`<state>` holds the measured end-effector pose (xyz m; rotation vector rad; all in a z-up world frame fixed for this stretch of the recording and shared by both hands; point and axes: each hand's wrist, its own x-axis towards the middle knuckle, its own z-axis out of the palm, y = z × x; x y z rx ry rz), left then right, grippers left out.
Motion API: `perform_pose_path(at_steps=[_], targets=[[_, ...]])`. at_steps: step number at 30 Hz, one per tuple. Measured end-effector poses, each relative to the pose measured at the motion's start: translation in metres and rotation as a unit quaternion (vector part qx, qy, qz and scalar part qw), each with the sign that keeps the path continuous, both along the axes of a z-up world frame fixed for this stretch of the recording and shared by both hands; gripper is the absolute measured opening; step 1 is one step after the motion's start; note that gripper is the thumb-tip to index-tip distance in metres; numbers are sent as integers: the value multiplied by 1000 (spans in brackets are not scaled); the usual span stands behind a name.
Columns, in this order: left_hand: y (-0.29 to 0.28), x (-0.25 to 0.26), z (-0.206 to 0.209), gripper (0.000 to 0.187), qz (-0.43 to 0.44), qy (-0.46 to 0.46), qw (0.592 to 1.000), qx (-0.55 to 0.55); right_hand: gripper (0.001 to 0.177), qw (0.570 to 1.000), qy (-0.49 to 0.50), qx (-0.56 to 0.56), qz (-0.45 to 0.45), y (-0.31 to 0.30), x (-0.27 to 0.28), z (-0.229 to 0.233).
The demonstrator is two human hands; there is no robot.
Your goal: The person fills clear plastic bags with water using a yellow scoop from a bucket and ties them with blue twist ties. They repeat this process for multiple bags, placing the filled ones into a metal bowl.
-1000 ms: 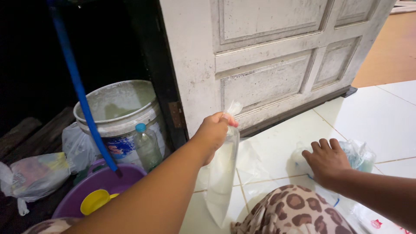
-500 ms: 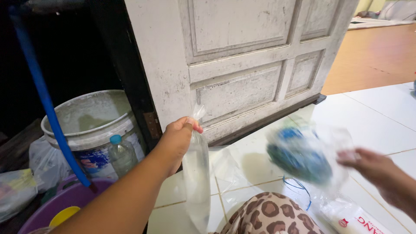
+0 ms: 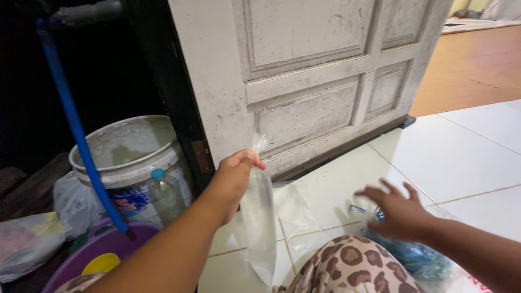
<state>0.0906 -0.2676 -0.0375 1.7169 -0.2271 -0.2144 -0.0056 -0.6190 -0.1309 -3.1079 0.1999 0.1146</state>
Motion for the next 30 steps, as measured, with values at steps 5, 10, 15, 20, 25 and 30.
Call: perform_pose_path(at_steps=[5, 10, 15, 20, 25, 30], targets=[[4, 2, -1, 36, -13, -9, 1000, -10, 87, 879, 467, -84, -46, -12, 18, 10], [-2, 7, -2, 34, -9, -20, 1000, -21, 85, 856, 506, -39, -96, -53, 38, 15], [3, 14, -9, 34, -16, -64, 997, -32, 33, 961, 234, -104, -103, -33, 44, 2], [10, 13, -10, 34, -22, -56, 997, -36, 24, 970, 199, -77, -117, -5, 40, -27], [13, -9, -1, 34, -18, -80, 996, -34, 20, 977, 141, 22, -157, -8, 43, -33], [10, -34, 9, 33, -4, -98, 994, 43, 29, 859, 48, 498, -109, 10, 48, 25]])
